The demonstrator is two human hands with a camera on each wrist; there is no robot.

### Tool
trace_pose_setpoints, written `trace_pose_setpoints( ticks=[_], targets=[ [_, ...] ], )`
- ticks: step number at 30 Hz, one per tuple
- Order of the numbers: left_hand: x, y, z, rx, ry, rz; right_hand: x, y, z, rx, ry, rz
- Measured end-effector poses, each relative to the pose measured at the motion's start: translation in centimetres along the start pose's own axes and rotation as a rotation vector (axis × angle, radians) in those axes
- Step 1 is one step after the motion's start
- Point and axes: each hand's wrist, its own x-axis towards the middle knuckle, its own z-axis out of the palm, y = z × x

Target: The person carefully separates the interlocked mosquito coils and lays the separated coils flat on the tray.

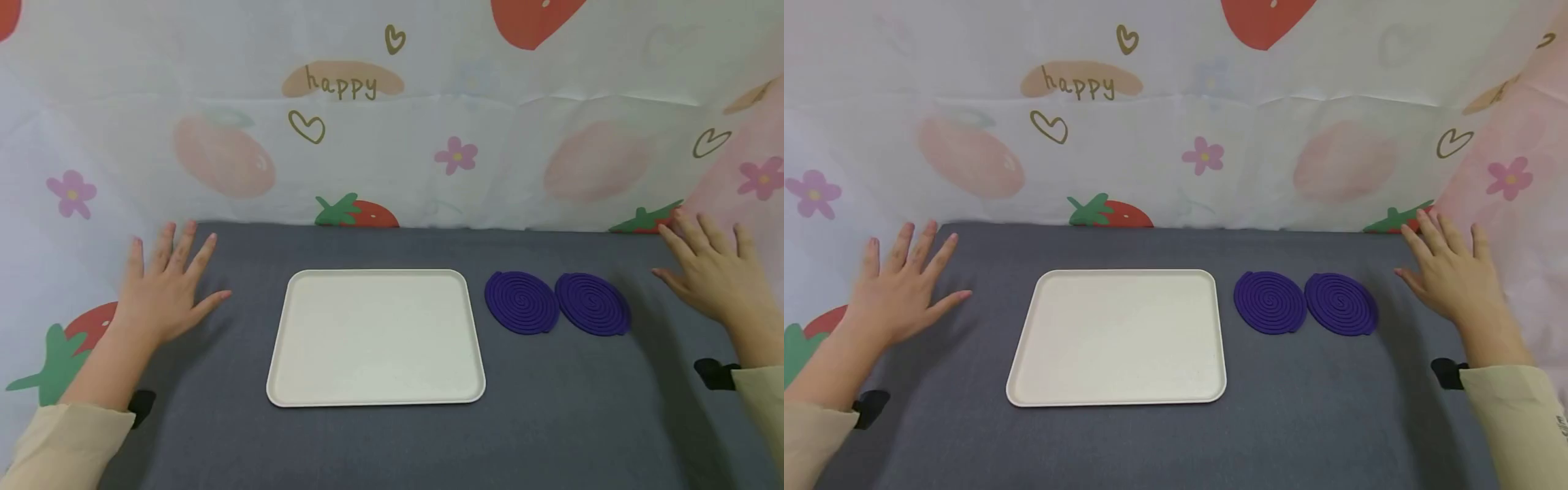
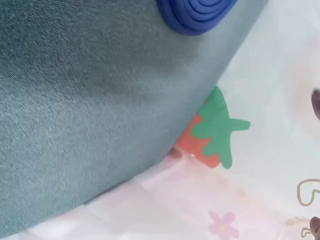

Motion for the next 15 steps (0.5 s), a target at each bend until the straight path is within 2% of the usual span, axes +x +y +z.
trace_pose_setpoints(
  ticks=[4, 8, 15],
  targets=[
    [-0.7, 1.3, 0.2, -0.101, 0.026, 0.044, -0.2, -0.3, -0.1, 0.044, 0.041, 0.014],
    [-1.1, 2.9, 0.3, -0.267, 0.057, 0.057, -0.2, -0.8, -0.3, 0.138, 0.094, 0.033],
    [-1.8, 5.8, 1.0, -0.652, -0.011, 0.034, -0.2, -3.1, -0.6, 0.379, 0.099, 0.039]
  ],
)
